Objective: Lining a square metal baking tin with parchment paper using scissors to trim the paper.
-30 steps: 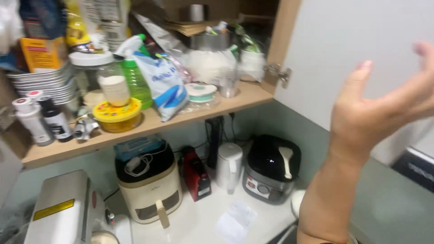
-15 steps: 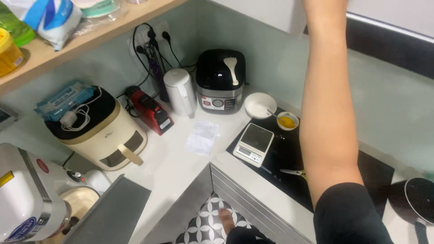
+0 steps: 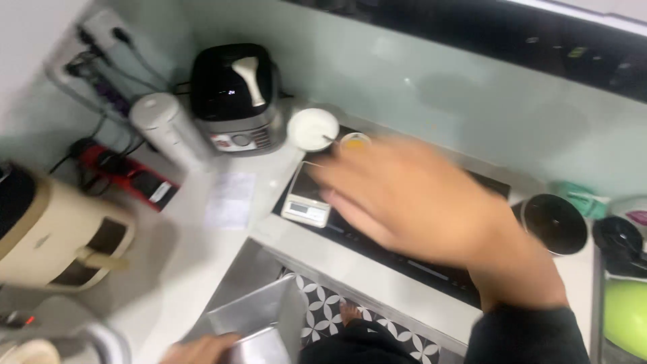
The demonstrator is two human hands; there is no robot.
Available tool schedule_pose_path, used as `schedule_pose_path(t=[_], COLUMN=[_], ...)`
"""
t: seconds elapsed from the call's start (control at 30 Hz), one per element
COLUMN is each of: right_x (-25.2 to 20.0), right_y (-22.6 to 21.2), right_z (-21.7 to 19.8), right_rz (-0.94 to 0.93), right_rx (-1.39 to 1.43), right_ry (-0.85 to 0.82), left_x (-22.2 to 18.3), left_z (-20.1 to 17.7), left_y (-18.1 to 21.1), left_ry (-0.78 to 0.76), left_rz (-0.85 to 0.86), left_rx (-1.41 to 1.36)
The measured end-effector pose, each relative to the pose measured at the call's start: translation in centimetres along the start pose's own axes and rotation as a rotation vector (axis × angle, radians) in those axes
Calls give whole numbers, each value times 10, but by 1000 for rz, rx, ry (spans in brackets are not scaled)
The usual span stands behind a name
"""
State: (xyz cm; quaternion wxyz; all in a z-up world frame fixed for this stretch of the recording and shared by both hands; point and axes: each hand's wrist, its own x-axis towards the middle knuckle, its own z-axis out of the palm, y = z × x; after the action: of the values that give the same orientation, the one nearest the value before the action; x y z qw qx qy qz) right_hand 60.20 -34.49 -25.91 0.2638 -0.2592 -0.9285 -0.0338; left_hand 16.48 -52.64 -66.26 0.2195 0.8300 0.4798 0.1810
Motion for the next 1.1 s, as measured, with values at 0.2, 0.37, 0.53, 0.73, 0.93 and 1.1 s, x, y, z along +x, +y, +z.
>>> schedule_pose_path(t=[0.2,0.37,0.53,0.73,0.93,1.1], right_x=[-275,-417,-543,-571,-556,-555], right_y=[35,-26,-81,-82,-77,-83], right_z=[142,274,366,423,468,488], right_rz=[451,954,1096,1180,1218,1275], right_rx=[571,587,604,582,504,352], right_ry=[-878,-1357,-1204,-850,-642,-542], left_x=[194,238,252,247,258,272], left_z=[20,67,89,113,142,160], left_y=[176,205,207,194,182,166], left_ry=[-111,-54,-99,0,-62,52], left_rz=[126,313,354,477,473,465], left_rx=[-9,-14,56,217,185,230])
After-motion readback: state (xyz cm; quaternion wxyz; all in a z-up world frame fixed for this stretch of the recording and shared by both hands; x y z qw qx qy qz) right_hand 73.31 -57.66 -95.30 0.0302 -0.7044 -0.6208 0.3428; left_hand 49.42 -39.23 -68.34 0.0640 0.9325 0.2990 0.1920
